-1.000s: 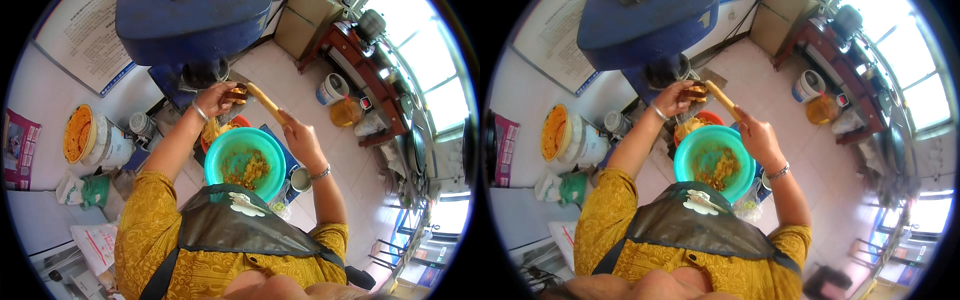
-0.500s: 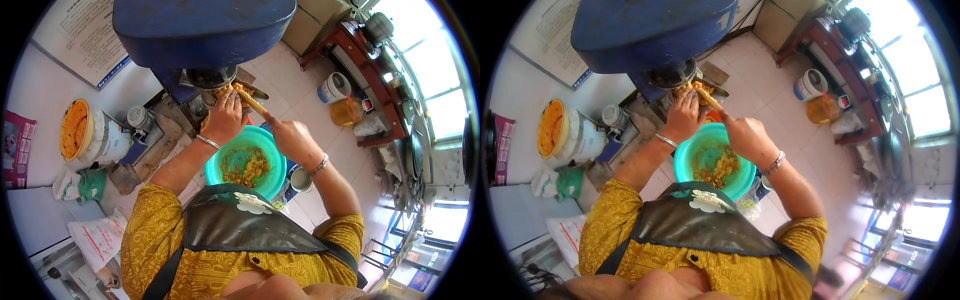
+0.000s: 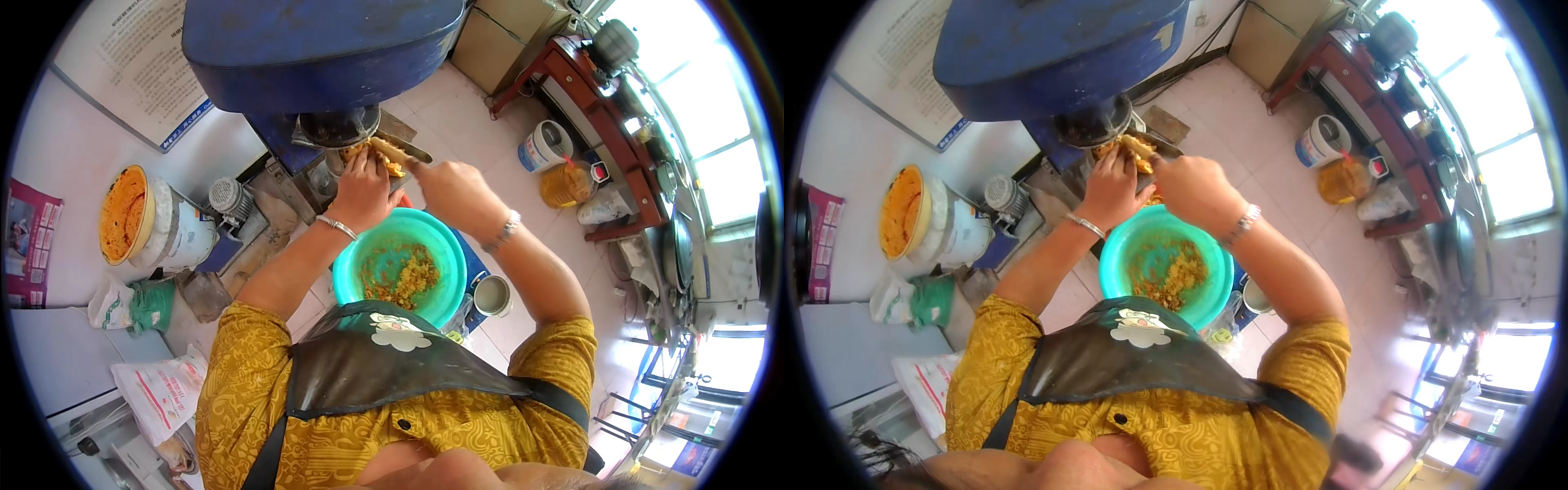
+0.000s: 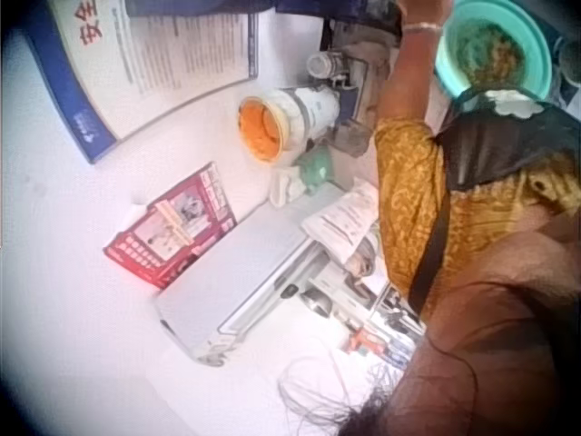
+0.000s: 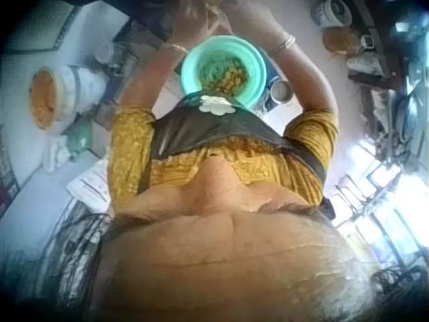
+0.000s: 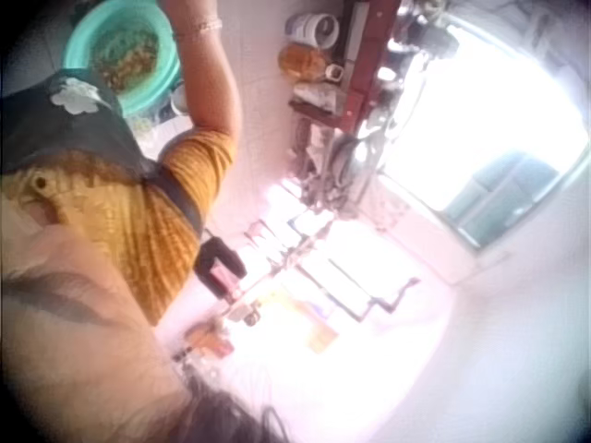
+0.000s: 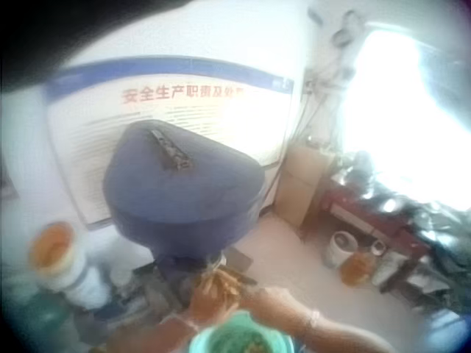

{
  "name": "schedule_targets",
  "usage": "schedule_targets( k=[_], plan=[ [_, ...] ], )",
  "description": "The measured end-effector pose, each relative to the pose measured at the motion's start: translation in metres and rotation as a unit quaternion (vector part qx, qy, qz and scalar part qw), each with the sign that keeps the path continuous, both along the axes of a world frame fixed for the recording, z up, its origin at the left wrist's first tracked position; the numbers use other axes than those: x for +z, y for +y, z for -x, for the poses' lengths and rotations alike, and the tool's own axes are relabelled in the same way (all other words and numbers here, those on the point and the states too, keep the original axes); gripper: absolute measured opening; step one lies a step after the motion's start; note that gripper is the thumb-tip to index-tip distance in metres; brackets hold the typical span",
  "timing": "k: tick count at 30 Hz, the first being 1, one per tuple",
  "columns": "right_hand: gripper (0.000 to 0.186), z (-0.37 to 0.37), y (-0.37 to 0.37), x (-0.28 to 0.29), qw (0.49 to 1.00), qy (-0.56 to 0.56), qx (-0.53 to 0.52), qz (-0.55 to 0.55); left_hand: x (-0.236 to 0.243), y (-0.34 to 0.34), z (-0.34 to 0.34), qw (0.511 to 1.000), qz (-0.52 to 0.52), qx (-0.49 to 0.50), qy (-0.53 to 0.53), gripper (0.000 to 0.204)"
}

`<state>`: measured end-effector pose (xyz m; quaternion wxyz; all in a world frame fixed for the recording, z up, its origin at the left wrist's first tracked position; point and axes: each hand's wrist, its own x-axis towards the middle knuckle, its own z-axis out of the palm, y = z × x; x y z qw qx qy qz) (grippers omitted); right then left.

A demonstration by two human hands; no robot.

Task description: The person operates a noodle-making machine by feeding dough into the extruder with a wooden stick and catching the output in a basin. They then clean the workspace with a cloth, wash their hands in a pot, and carry a large basin of finished noodles across the room.

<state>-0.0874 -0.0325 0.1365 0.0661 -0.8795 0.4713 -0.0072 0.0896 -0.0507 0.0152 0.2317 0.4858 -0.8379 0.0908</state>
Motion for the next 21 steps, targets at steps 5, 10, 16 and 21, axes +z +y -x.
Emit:
schedule_targets(
  k=[5, 10, 16, 21],
  plan=[
    [0.038, 0.033, 0.035, 0.018, 0.994, -0.05, -0.102, -0.001, 0.008, -0.013, 0.004, 0.998, -0.053, 0.012, -0.011, 0.076],
    [0.047, 0.019, 0.023, -0.007, 0.986, -0.039, -0.143, -0.072, 0.007, -0.008, 0.005, 0.996, -0.038, -0.001, 0.083, 0.057],
    [0.05, -0.006, 0.001, -0.021, 0.995, -0.042, -0.065, -0.065, 0.007, -0.003, 0.003, 0.992, 0.007, -0.051, 0.118, 0.031],
    [0.037, -0.017, -0.016, -0.016, 0.998, -0.013, -0.022, -0.063, 0.003, -0.001, 0.004, 0.993, 0.028, -0.048, 0.106, 0.026]
  ],
)
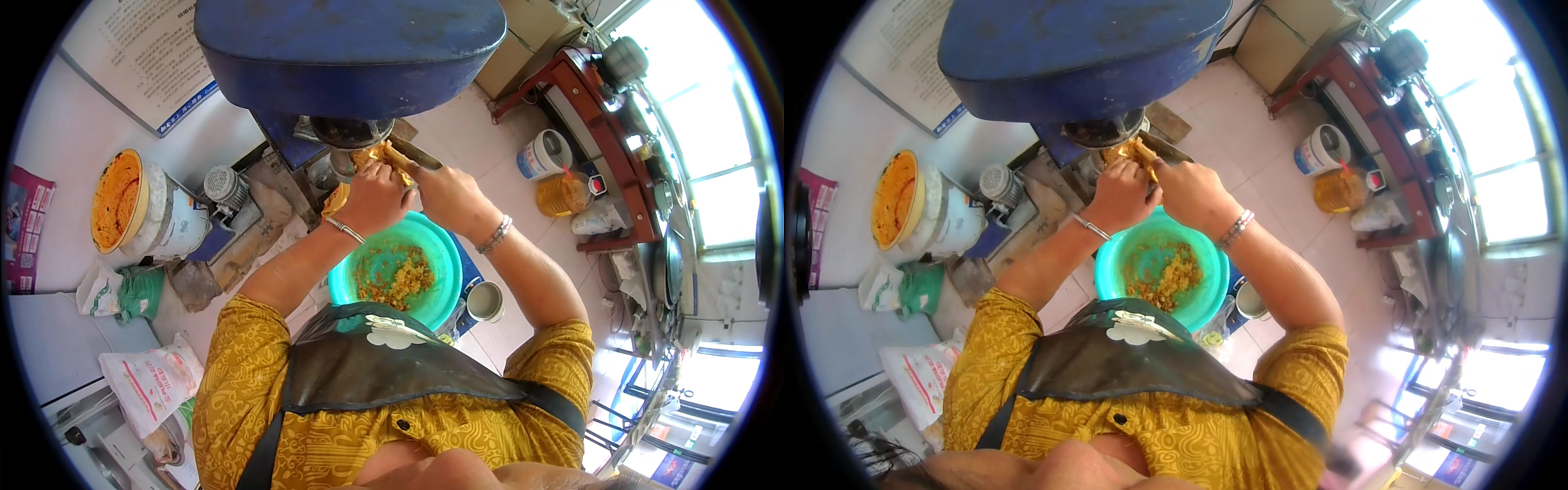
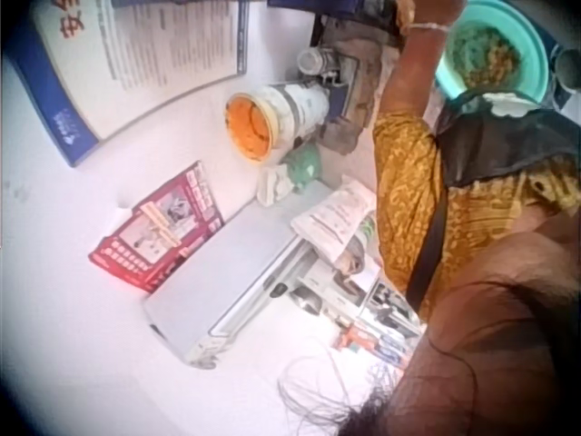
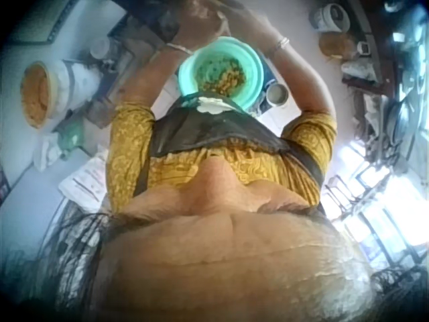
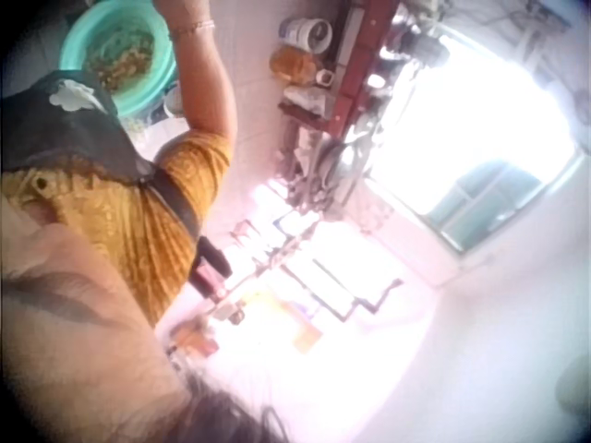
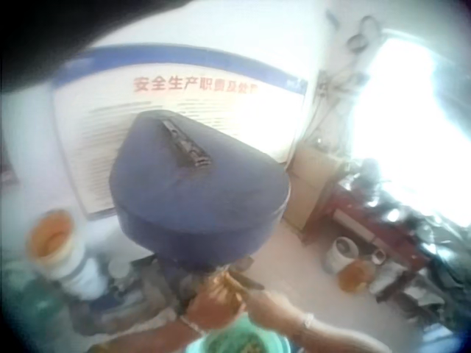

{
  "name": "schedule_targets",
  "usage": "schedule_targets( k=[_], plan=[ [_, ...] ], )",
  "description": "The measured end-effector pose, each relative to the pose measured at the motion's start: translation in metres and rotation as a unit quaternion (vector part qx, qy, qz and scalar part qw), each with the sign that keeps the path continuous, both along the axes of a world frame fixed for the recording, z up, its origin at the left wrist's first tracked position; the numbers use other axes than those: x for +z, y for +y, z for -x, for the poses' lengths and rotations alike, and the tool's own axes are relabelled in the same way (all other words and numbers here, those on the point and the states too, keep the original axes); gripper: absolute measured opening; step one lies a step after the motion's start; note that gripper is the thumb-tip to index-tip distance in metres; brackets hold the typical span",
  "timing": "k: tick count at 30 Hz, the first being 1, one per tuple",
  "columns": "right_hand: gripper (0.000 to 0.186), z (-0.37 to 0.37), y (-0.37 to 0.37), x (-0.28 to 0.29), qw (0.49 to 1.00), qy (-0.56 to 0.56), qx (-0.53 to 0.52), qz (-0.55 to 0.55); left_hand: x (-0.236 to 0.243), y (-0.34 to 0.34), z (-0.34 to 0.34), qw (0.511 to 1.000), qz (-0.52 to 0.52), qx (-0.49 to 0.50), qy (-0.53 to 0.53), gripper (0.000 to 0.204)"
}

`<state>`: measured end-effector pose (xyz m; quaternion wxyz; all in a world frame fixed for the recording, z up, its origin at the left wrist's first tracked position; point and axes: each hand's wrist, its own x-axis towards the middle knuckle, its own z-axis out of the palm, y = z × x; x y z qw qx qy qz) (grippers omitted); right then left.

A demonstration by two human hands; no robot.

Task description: The person operates a noodle-making machine by feeding dough into the extruder with a wooden stick and catching the output in a basin. They then clean the workspace with a cloth, wash their hands in a pot, and carry a large basin of finished noodles across the room.

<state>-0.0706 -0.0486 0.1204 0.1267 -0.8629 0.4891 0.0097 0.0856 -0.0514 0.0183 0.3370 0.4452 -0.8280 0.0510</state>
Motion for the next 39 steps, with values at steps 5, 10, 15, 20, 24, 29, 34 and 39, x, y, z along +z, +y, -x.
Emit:
schedule_targets(
  k=[5, 10, 15, 20, 24, 29, 34, 39],
  plan=[
    [0.021, -0.017, -0.017, -0.001, 0.996, 0.067, 0.058, 0.025, -0.004, -0.003, 0.002, 1.0, 0.001, 0.006, 0.012, 0.029],
    [0.023, -0.015, -0.009, 0.025, 0.992, 0.097, 0.072, 0.043, -0.001, -0.004, -0.008, 0.995, -0.1, 0.002, -0.018, 0.036],
    [0.033, 0.013, 0.021, 0.053, 0.997, 0.058, 0.018, 0.042, -0.001, 0.02, -0.015, 0.998, -0.026, -0.043, -0.035, 0.041],
    [0.04, 0.01, 0.02, 0.032, 0.999, 0.009, 0.001, 0.039, -0.014, 0.028, -0.014, 0.996, -0.015, -0.044, -0.077, 0.05],
    [0.046, -0.001, 0.018, 0.014, 0.996, 0.05, 0.046, 0.062, -0.014, 0.022, -0.009, 0.995, -0.048, -0.022, -0.089, 0.058],
    [0.041, -0.002, 0.006, 0.01, 0.996, 0.055, 0.024, 0.065, -0.003, 0.009, 0.0, 0.989, -0.069, 0.007, -0.13, 0.063],
    [0.033, 0.013, 0.031, 0.057, 0.997, 0.039, -0.025, 0.059, 0.005, -0.008, -0.003, 0.98, -0.14, 0.025, -0.142, 0.053],
    [0.039, 0.019, 0.045, 0.038, 0.996, 0.068, -0.021, 0.044, -0.013, 0.009, -0.023, 0.998, -0.039, -0.037, 0.026, 0.045]
  ],
)
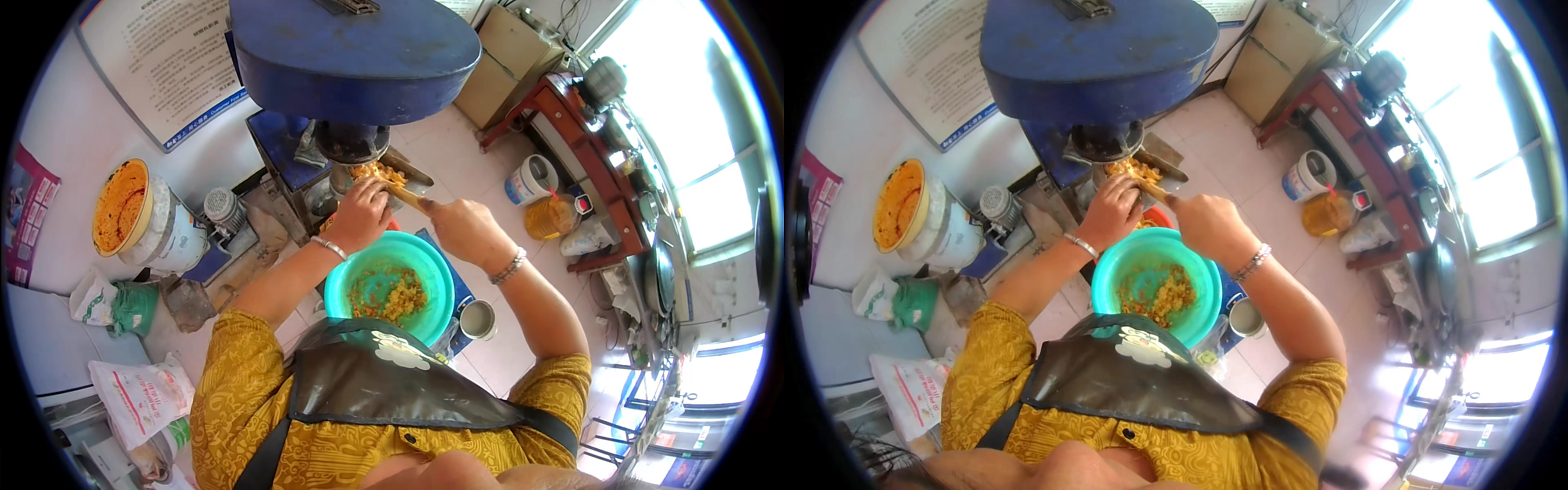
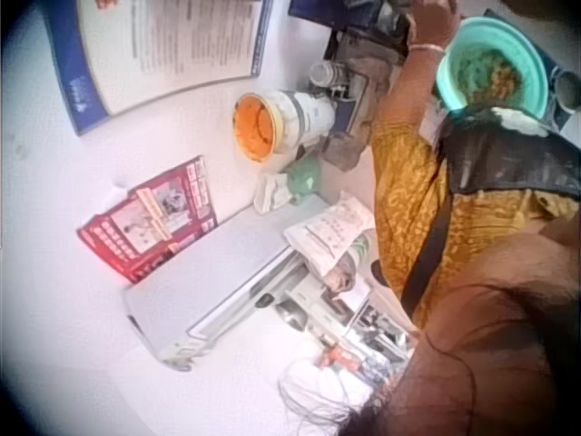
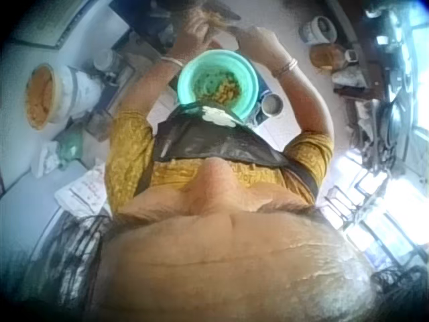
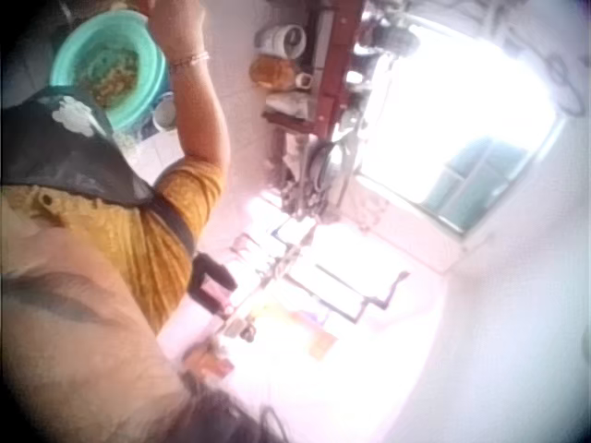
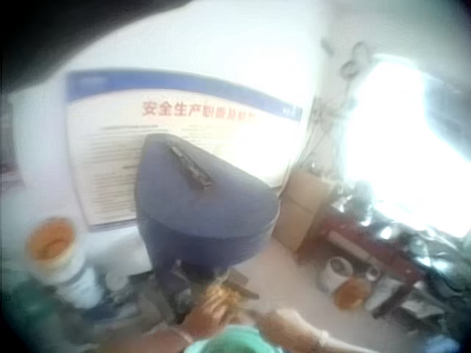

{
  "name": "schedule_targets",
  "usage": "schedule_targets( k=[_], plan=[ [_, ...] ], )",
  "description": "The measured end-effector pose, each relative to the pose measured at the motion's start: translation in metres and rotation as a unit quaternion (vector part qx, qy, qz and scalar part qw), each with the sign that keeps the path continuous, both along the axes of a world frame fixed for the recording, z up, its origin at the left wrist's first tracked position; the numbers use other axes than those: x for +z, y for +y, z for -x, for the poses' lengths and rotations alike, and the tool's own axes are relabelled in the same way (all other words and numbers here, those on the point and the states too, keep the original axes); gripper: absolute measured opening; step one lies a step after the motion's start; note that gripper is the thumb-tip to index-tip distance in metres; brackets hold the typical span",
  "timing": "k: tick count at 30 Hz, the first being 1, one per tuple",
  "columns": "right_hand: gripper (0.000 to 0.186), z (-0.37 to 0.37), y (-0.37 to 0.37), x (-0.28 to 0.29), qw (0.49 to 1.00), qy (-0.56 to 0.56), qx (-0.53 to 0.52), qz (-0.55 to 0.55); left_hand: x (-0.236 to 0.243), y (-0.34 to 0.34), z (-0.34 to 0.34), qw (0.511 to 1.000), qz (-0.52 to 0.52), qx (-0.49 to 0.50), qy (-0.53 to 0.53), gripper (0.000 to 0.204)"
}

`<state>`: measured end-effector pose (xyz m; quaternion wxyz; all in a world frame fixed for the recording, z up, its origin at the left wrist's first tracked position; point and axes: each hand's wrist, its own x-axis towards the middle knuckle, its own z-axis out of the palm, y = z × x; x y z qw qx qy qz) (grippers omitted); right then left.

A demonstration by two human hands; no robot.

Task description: The person operates a noodle-making machine by feeding dough into the extruder with a wooden stick and catching the output in a basin. They then clean the workspace with a cloth, wash their hands in a pot, and carry a large basin of finished noodles across the room.

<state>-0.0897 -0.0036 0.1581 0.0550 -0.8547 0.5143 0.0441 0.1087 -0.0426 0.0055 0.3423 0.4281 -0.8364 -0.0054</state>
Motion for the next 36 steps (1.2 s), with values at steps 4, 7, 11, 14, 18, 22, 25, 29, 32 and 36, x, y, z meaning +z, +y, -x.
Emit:
schedule_targets(
  k=[4, 7, 11, 14, 18, 22, 25, 29, 32, 36],
  plan=[
    [0.046, -0.014, -0.007, -0.023, 0.999, -0.001, 0.035, -0.004, -0.001, 0.016, -0.009, 0.996, -0.004, 0.073, 0.046, 0.055],
    [0.048, -0.022, -0.01, -0.028, 0.999, 0.004, 0.036, 0.003, -0.008, 0.015, -0.006, 0.992, -0.013, 0.087, 0.094, 0.062],
    [0.046, -0.024, -0.017, -0.047, 0.998, -0.059, 0.002, 0.02, -0.013, 0.004, -0.005, 0.996, -0.021, 0.077, 0.05, 0.074],
    [0.043, -0.016, -0.02, -0.047, 0.995, -0.1, -0.017, -0.009, -0.005, -0.001, -0.007, 0.997, -0.031, 0.072, -0.023, 0.08],
    [0.044, -0.009, 0.009, -0.019, 0.992, -0.11, -0.051, -0.02, 0.01, -0.003, -0.014, 0.989, -0.052, 0.076, -0.118, 0.086],
    [0.049, -0.001, 0.009, -0.023, 0.989, -0.083, -0.118, -0.044, 0.017, -0.003, -0.011, 0.988, -0.063, 0.053, -0.132, 0.09],
    [0.054, -0.012, -0.003, -0.046, 0.989, -0.1, -0.103, -0.047, 0.019, -0.002, -0.006, 0.988, -0.058, 0.041, -0.135, 0.09],
    [0.059, -0.032, -0.011, -0.054, 0.99, -0.088, -0.088, -0.065, 0.011, -0.002, -0.008, 0.992, 0.001, 0.036, -0.124, 0.086],
    [0.061, -0.036, -0.02, -0.06, 0.991, -0.094, -0.069, -0.062, 0.01, -0.003, -0.007, 0.993, 0.014, 0.029, -0.11, 0.084],
    [0.061, -0.036, -0.026, -0.069, 0.991, -0.123, -0.037, -0.038, 0.008, -0.005, -0.007, 0.993, 0.014, 0.023, -0.113, 0.081]
  ],
)
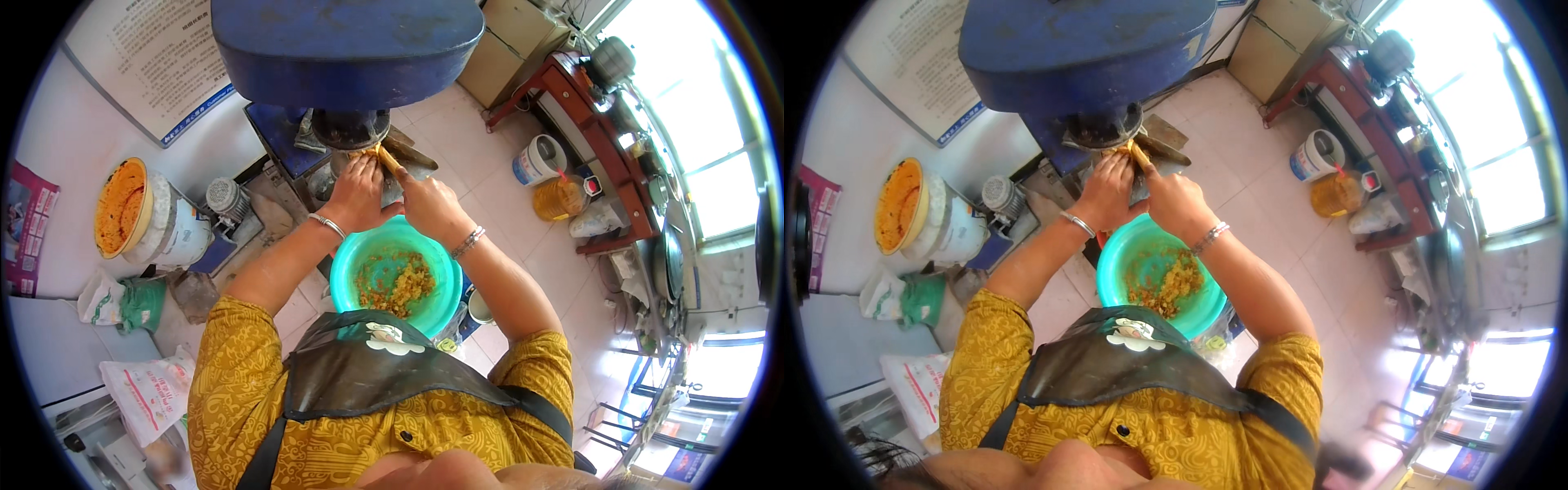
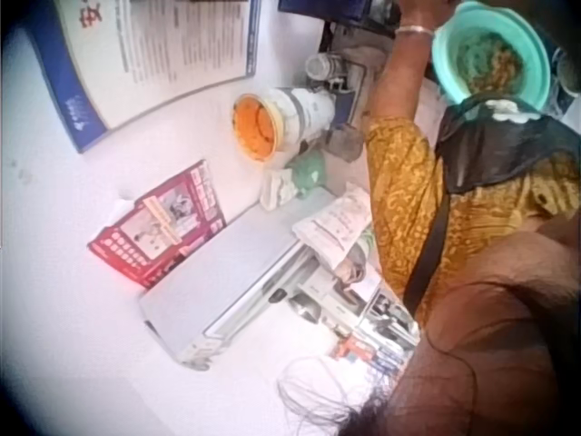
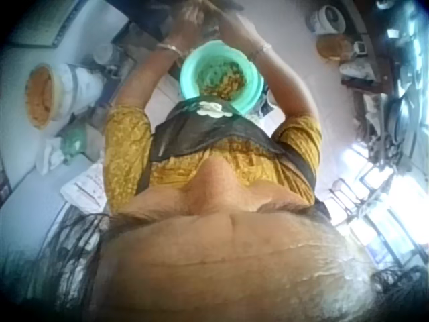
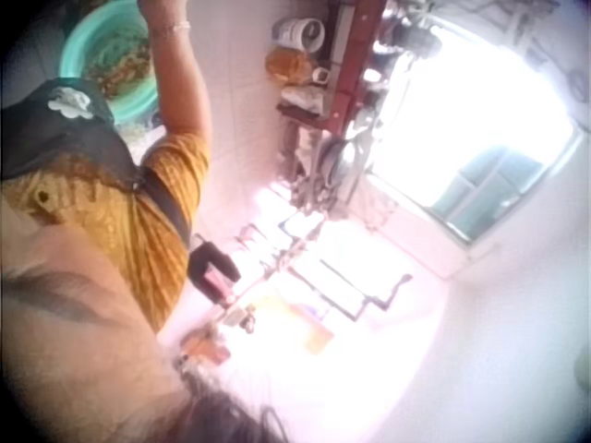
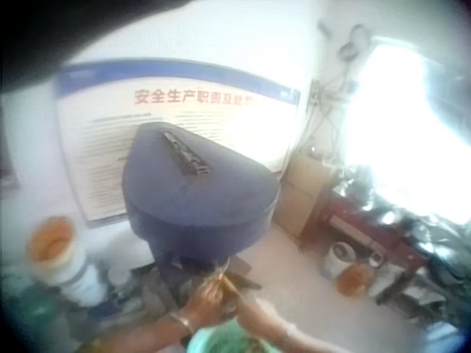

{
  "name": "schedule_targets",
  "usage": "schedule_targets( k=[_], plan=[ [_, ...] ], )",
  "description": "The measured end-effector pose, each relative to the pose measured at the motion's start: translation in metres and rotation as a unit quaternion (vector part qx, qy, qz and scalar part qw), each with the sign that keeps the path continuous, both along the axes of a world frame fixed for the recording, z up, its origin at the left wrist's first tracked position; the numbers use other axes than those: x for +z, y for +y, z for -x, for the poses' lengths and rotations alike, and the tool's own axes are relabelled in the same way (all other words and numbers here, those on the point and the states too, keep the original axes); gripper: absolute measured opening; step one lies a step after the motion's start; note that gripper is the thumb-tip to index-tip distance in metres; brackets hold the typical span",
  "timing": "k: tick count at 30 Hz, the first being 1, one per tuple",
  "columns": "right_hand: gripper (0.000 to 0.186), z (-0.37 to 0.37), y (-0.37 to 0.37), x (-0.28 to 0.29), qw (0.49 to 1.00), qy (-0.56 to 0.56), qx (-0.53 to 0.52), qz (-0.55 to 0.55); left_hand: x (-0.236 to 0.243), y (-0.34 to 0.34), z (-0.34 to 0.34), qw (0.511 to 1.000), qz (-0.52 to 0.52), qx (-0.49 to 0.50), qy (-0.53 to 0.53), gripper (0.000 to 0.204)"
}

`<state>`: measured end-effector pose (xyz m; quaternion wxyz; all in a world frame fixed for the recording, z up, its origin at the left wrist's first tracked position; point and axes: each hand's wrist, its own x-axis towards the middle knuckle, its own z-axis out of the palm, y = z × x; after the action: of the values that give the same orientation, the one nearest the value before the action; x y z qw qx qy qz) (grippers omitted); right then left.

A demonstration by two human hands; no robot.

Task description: The person operates a noodle-making machine by feeding dough into the extruder with a wooden stick and catching the output in a basin. They then clean the workspace with a cloth, wash their hands in a pot, and carry a large basin of finished noodles across the room.

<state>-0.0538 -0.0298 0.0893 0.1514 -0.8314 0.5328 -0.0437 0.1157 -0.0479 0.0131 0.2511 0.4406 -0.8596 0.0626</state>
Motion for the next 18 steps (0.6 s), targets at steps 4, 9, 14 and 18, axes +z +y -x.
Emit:
schedule_targets(
  k=[4, 9, 14, 18],
  plan=[
    [0.054, 0.002, -0.004, -0.009, 0.999, 0.016, -0.005, 0.036, 0.008, -0.007, 0.002, 0.999, -0.02, -0.011, -0.023, 0.079],
    [0.044, 0.015, 0.019, 0.033, 0.999, 0.008, -0.026, 0.038, 0.013, -0.014, -0.006, 0.997, -0.064, 0.012, -0.043, 0.067],
    [0.044, 0.019, 0.037, 0.025, 0.999, 0.031, -0.009, 0.033, 0.012, 0.006, -0.021, 0.997, 0.002, -0.031, 0.075, 0.047],
    [0.047, 0.012, 0.022, 0.019, 0.999, 0.029, 0.021, 0.025, -0.002, 0.012, -0.039, 0.995, -0.021, 0.04, 0.089, 0.049]
  ],
)
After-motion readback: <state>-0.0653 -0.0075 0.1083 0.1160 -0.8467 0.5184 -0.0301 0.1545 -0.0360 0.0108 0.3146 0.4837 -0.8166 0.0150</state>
